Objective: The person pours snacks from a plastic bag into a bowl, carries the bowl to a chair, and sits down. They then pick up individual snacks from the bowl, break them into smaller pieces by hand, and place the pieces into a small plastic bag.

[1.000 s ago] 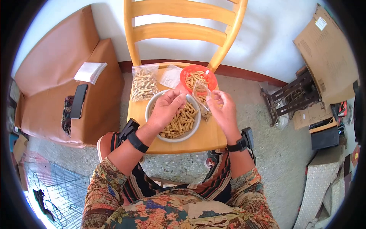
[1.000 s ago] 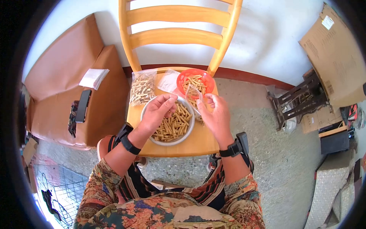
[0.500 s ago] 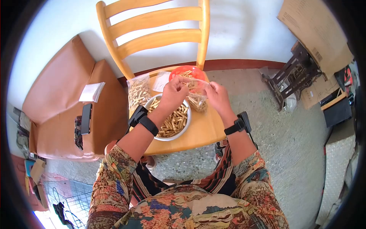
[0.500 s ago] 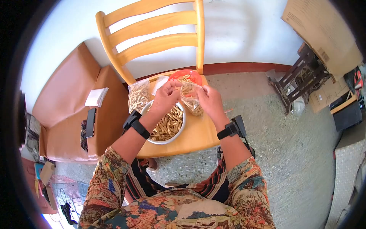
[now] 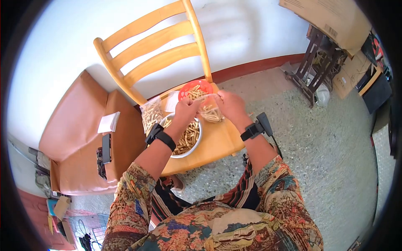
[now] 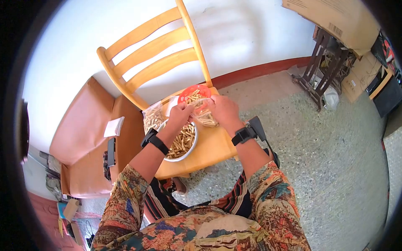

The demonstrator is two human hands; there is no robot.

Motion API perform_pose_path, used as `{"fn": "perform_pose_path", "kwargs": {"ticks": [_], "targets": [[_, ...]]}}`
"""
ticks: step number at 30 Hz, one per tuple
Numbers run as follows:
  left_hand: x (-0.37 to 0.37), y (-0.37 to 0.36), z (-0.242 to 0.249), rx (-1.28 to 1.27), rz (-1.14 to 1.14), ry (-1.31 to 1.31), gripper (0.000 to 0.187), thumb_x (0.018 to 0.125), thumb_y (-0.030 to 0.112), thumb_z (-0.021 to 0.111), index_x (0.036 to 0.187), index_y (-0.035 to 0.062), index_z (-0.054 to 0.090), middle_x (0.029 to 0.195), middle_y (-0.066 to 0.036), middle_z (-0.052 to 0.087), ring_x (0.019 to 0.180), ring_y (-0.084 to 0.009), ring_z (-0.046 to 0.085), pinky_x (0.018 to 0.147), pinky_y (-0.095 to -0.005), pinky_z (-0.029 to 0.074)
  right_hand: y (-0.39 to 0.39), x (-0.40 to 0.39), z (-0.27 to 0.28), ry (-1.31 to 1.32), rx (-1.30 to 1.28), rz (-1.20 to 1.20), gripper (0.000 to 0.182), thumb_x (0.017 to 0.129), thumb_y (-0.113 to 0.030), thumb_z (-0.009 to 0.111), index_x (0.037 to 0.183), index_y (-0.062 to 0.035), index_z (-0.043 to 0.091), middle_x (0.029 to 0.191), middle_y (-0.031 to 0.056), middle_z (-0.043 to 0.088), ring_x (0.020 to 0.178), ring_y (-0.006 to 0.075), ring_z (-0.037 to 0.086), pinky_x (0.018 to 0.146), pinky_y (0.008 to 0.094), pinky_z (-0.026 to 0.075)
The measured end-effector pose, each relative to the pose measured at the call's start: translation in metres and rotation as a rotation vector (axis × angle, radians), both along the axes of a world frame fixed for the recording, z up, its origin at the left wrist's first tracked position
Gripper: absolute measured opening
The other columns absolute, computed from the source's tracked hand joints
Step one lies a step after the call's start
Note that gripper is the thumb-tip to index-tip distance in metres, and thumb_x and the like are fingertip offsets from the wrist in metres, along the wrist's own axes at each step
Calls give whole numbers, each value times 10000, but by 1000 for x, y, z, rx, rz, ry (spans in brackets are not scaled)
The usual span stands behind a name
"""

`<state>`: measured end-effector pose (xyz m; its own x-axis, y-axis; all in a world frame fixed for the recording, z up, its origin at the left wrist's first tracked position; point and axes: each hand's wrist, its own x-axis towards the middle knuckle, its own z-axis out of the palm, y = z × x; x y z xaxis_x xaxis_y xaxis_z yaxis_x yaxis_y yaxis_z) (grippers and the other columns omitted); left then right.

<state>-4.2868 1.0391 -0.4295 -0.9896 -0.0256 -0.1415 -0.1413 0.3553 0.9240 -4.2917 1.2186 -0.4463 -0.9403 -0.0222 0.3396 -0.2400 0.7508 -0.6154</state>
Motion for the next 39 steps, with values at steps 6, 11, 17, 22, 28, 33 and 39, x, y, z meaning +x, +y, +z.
{"fn": "perform_pose_path", "kwargs": {"ticks": [6,11,17,22,28,33,39], "targets": [[4,10,16,271,56,-195,161,825,218,597,782,74,541,659,-38,579,528,-103,561,397,-216,402,10,-6,0,-85,-266,17,198,809,-247,641,917,-82,631,781,139,648,719,294,631,646,397,491],[-16,-1,-4,347,204,-249,149,817,202,612,748,80,561,639,-21,569,494,-91,534,405,-239,401,2,-7,-2,-119,-524,106,232,787,-178,667,983,-59,633,747,124,633,673,218,618,636,335,491],[-15,-8,0,266,198,-271,201,880,253,589,765,97,538,629,-1,566,478,-64,535,369,-198,404,-17,-24,-27,7,-701,161,219,798,-137,651,986,-26,633,771,117,638,664,203,613,636,324,494],[-12,-12,-4,296,157,-259,193,887,264,585,798,98,545,646,7,576,525,-61,561,399,-200,415,-22,-26,-29,107,-705,156,196,809,-146,644,972,-36,639,777,108,635,678,212,616,630,333,492],[0,-27,9,381,145,-177,195,889,293,592,941,110,551,745,-2,589,596,-65,563,459,-203,432,-16,-12,-7,-121,-434,35,282,830,-272,635,1002,-49,618,803,103,639,718,238,627,635,359,488],[8,-61,5,510,205,-2,196,901,256,577,1049,136,533,816,2,584,647,-59,530,520,-194,423,-10,-13,-15,342,-494,-72,255,879,-257,586,1022,-48,611,756,98,612,688,229,617,639,344,484],[19,-76,8,705,168,188,182,915,157,542,1091,112,530,818,-5,586,635,-66,517,550,-207,426,-22,49,11,318,-602,153,139,890,-90,529,955,-7,620,739,91,605,641,174,601,605,271,469]]}}
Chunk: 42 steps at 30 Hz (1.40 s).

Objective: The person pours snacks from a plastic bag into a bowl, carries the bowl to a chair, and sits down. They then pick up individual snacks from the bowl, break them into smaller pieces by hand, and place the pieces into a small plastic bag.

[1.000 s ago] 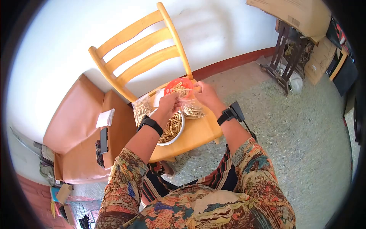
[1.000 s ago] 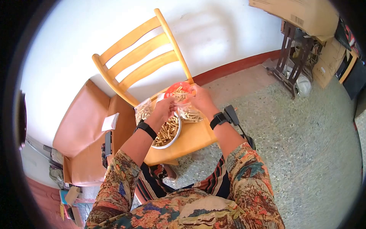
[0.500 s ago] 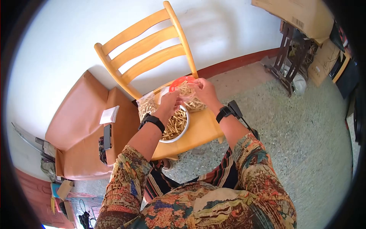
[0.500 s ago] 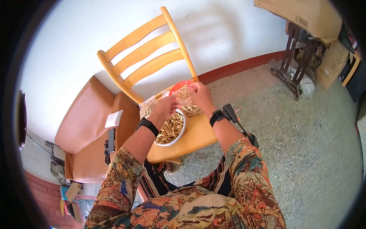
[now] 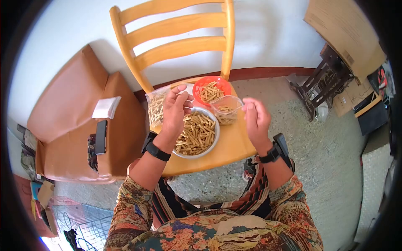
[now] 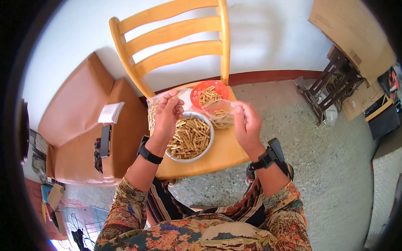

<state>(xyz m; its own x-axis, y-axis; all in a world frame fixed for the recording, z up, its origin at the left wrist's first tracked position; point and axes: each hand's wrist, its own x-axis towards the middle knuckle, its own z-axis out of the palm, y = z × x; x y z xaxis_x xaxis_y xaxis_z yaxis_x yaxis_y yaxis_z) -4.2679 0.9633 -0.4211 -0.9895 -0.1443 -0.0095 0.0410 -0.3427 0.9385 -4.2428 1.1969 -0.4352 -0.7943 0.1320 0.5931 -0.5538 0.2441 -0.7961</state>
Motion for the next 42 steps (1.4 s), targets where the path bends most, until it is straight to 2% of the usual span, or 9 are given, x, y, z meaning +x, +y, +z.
{"fn": "perform_pose_path", "kwargs": {"ticks": [1,4,7,13,24,31,37,40,42], "targets": [[2,-1,-3,45,1,66,189,916,153,540,1098,104,531,817,-10,586,635,-66,515,556,-209,426,-6,9,0,-15,19,10,139,890,-90,529,955,-7,620,739,91,605,641,174,601,605,271,469],[9,-6,-17,132,31,107,192,923,142,533,1109,97,529,802,-19,580,633,-71,509,555,-213,417,-22,18,-3,153,284,308,134,874,-53,528,961,-9,620,730,70,580,621,151,564,593,263,459],[14,-13,-23,137,62,149,184,933,148,520,1106,84,530,780,-21,575,626,-74,505,549,-223,412,-30,18,-18,-41,320,422,132,861,-49,548,965,-10,620,767,90,588,625,164,569,592,271,463],[11,-36,-16,218,61,139,182,945,173,499,1078,65,561,771,-11,591,617,-54,497,564,-204,423,-35,15,-25,-166,466,347,125,850,-27,581,966,-13,628,814,100,610,667,184,598,578,281,474],[27,-41,-32,122,129,61,179,950,168,496,1090,80,562,788,-5,572,652,-66,497,589,-206,406,-73,-8,-32,-63,639,355,110,769,-25,650,878,-33,635,774,108,586,757,290,577,655,372,466],[31,-39,-40,95,157,26,151,947,157,504,1050,84,585,756,3,574,627,-59,493,581,-199,402,-96,-16,-34,-7,665,331,113,756,-55,660,868,-48,643,798,111,588,793,299,573,687,385,467],[30,-35,-43,24,70,61,150,946,167,512,1026,76,601,786,22,590,662,-40,510,608,-188,425,-106,-19,-40,-117,759,369,115,748,-54,654,862,-44,643,795,115,600,794,308,584,680,396,473],[30,-35,-40,6,-11,57,154,945,167,510,1022,70,601,781,27,586,672,-35,509,620,-191,429,-103,-19,-44,-259,617,436,127,754,-35,647,881,-38,641,779,130,613,750,306,608,663,372,487],[31,-35,-38,24,-24,52,154,946,167,507,1020,71,602,789,27,585,682,-35,511,626,-192,431,-99,-15,-45,-378,440,409,113,787,-12,639,899,-19,631,729,91,620,687,211,628,630,301,494]]}}
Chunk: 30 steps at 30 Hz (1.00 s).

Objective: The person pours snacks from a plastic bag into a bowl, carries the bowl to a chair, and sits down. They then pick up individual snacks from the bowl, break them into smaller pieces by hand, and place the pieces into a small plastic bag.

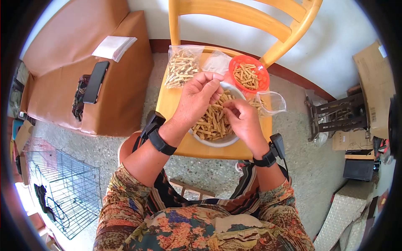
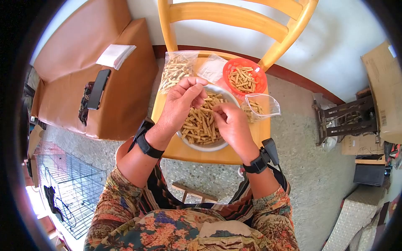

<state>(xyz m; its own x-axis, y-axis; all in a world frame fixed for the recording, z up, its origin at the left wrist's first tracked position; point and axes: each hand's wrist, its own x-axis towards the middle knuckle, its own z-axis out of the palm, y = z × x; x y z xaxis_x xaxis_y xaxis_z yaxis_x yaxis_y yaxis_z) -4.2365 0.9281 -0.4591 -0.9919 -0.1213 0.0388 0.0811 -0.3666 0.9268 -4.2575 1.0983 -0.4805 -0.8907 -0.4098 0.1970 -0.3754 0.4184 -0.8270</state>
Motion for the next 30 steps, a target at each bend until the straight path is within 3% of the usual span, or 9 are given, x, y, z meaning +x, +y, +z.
{"fn": "perform_pose_path", "kwargs": {"ticks": [3,6,7,9,13,15,20,25,30], "targets": [[2,1,-1,-20,-37,-10,169,950,179,500,1026,69,603,819,23,585,720,-41,520,652,-201,441,2,3,3,-133,-171,-59,92,818,-14,642,907,3,622,754,40,609,673,103,595,607,233,478],[2,4,-4,-117,-74,4,205,955,209,493,1049,62,601,871,13,588,787,-56,534,700,-219,456,6,3,15,-59,-215,-89,96,853,-9,622,943,14,598,835,12,590,735,53,556,651,202,464],[2,5,-6,-180,-88,19,227,958,225,490,1065,58,599,901,7,590,826,-64,541,728,-230,463,7,3,16,-45,-217,-89,96,853,-9,622,943,14,598,835,12,590,735,53,556,651,202,464],[4,6,-4,-213,-96,52,270,964,260,487,1089,46,594,942,-3,593,877,-77,546,769,-246,467,10,3,15,-155,-604,-49,132,872,12,594,1000,8,563,927,32,582,817,62,556,728,202,460],[8,14,0,-16,-219,-10,296,963,293,507,1094,45,600,958,-7,609,872,-80,554,778,-246,468,13,5,15,-83,-751,1,140,874,48,573,998,1,530,988,44,566,908,74,540,797,206,448],[6,20,-3,44,-259,10,252,944,240,557,1060,23,613,866,14,589,792,-69,538,734,-216,454,12,5,14,-38,-737,-5,150,859,65,577,984,-4,533,994,54,568,915,83,546,801,213,453],[5,30,-4,194,-215,20,141,904,103,605,1018,23,629,895,4,611,868,-75,571,787,-237,487,14,3,9,188,-537,5,197,787,118,598,919,-20,550,985,86,593,912,141,580,797,260,470],[2,29,-7,35,-121,338,142,864,33,639,1006,32,639,915,-10,624,891,-95,587,808,-252,492,13,3,9,304,-418,21,203,763,119,614,900,-19,554,949,79,612,876,172,598,787,290,472],[7,31,-2,-226,10,389,115,819,13,670,931,40,662,850,-21,633,832,-107,584,752,-258,480,9,10,12,96,-606,40,190,802,102,607,940,-14,548,971,85,604,881,134,593,791,261,485]]}}
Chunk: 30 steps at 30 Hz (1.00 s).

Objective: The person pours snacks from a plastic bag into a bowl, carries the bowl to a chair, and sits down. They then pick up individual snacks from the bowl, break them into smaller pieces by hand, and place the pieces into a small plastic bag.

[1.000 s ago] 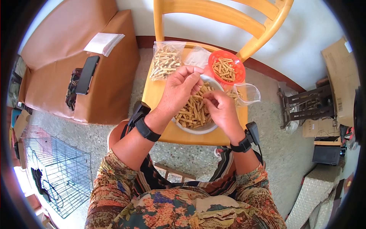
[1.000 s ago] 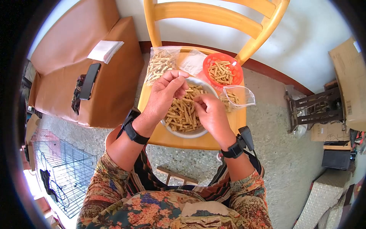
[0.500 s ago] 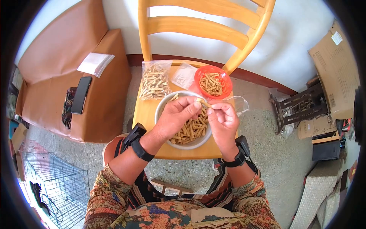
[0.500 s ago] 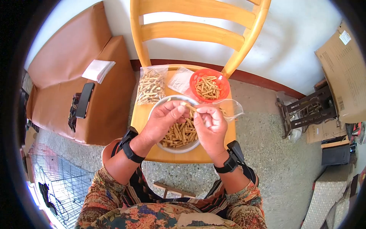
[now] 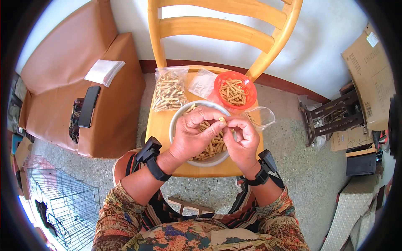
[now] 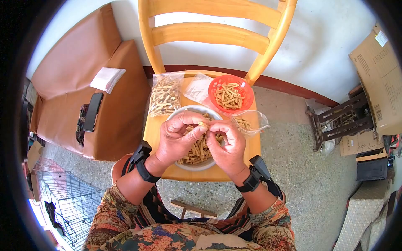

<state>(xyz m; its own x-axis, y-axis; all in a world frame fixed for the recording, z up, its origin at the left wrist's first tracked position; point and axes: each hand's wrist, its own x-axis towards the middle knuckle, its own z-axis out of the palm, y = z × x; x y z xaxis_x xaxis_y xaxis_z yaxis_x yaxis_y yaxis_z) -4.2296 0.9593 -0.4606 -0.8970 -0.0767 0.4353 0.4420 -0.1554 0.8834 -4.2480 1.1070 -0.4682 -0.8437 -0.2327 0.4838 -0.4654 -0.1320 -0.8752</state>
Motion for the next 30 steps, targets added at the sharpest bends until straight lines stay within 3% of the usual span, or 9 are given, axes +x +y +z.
{"fn": "perform_pose_path", "kwargs": {"ticks": [2,4,11,14,16,22,25,27,30], "targets": [[0,-3,2,-89,57,39,118,797,8,682,908,46,670,829,-30,638,813,-124,585,738,-272,474,2,-1,-4,-12,-6,15,189,811,95,609,955,-9,545,981,86,600,886,123,589,793,255,487],[1,-6,9,-363,136,214,138,781,7,690,906,37,642,885,-66,645,843,-179,601,781,-319,475,3,-1,-6,-25,-11,25,189,819,87,611,970,-5,543,990,86,596,892,112,584,795,249,489],[1,-2,8,-401,178,285,134,781,15,688,898,47,632,882,-62,641,838,-180,598,771,-320,470,7,-1,-8,-56,-33,56,207,824,65,628,1003,3,544,993,74,590,892,105,577,794,251,487],[2,3,-5,-275,123,170,143,828,14,652,956,37,594,937,-56,629,856,-156,591,779,-288,475,6,0,-8,-59,-35,83,233,823,67,625,1030,0,541,1013,71,578,898,105,572,807,253,481],[0,8,-5,259,-71,-64,125,880,31,599,1002,48,580,912,-18,605,840,-99,568,762,-249,477,4,1,-5,-73,-57,106,255,822,71,622,1052,-2,538,1033,70,568,899,105,569,815,254,477],[-6,-6,-6,550,-329,-303,121,944,104,524,1049,57,561,1003,-33,613,887,-112,597,797,-281,514,6,1,1,-13,-20,98,333,819,39,610,1134,-11,515,1062,80,533,920,136,551,805,286,469],[-7,-8,-7,665,-428,-334,140,953,109,502,1071,60,561,1015,-43,616,899,-130,609,790,-291,530,7,0,2,23,19,120,341,849,21,570,1176,-10,477,1125,93,515,1000,146,513,900,308,424],[-8,-11,-9,708,-483,-334,151,956,109,495,1084,61,559,1017,-46,617,902,-139,613,785,-292,536,5,-3,3,115,29,44,327,805,-1,580,1126,-7,520,1045,108,535,890,153,541,799,286,460],[-8,-15,-7,771,-604,-360,176,949,110,506,1112,61,552,1032,-51,615,917,-147,612,794,-290,537,6,-4,5,170,87,37,313,796,-22,585,1104,-6,532,1039,109,538,871,166,539,788,291,458]]}}
